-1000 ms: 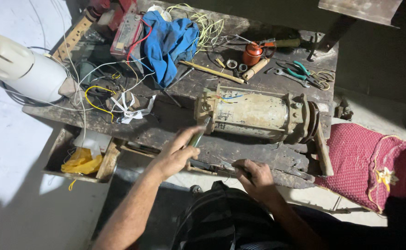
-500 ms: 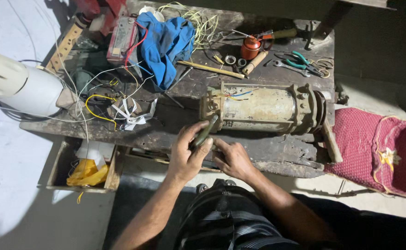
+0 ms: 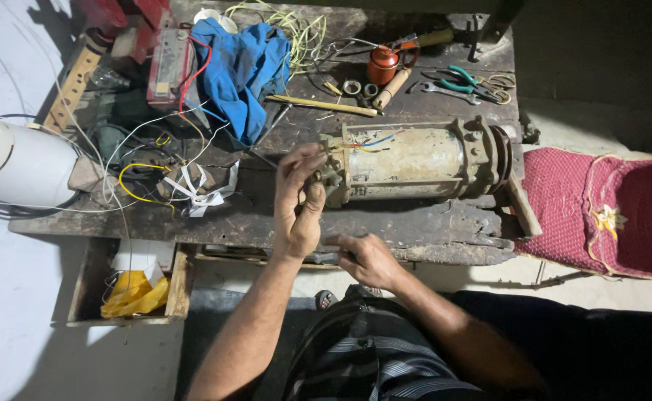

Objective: The person uses pliers and a wrench to loosen and remove bolts from an electric motor on a workbench. They then use a hammer to tap the motor housing and rotate the motor to inspect it.

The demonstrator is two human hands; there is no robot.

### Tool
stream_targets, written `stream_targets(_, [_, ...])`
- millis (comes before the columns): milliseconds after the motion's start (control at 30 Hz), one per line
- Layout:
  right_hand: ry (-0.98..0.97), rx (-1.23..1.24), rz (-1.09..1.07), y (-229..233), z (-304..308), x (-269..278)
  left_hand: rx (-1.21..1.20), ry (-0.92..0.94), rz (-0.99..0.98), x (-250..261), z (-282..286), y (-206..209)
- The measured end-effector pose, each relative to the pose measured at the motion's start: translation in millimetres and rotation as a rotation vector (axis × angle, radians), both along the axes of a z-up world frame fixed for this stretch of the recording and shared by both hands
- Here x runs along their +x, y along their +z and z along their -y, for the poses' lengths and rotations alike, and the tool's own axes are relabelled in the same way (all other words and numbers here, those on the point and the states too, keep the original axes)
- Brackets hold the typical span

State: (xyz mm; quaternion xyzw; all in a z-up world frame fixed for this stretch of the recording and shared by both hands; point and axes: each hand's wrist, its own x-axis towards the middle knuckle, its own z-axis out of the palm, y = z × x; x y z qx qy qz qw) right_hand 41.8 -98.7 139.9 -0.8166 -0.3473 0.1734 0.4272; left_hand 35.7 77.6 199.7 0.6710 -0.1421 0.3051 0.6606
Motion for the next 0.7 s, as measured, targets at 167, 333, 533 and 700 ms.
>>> stream_targets(167, [-0.022,0.135,0.007,-16,32,-6,-0.074,-0.05,0.094,1,26,-13])
stream_targets(333, [-0.283,0.018,-0.238,-34,75,-10,0.009,0.051,0.129,-17,41,-22])
stream_targets(533, [-0.492,0.175,-0.131,-38,116,-8,-0.074,0.016,0.196,-6,65,-20])
stream_targets(700, [-0.472,0.303,0.071,-23,146,-6,-0.243,0.035,-0.053,-2,69,-9])
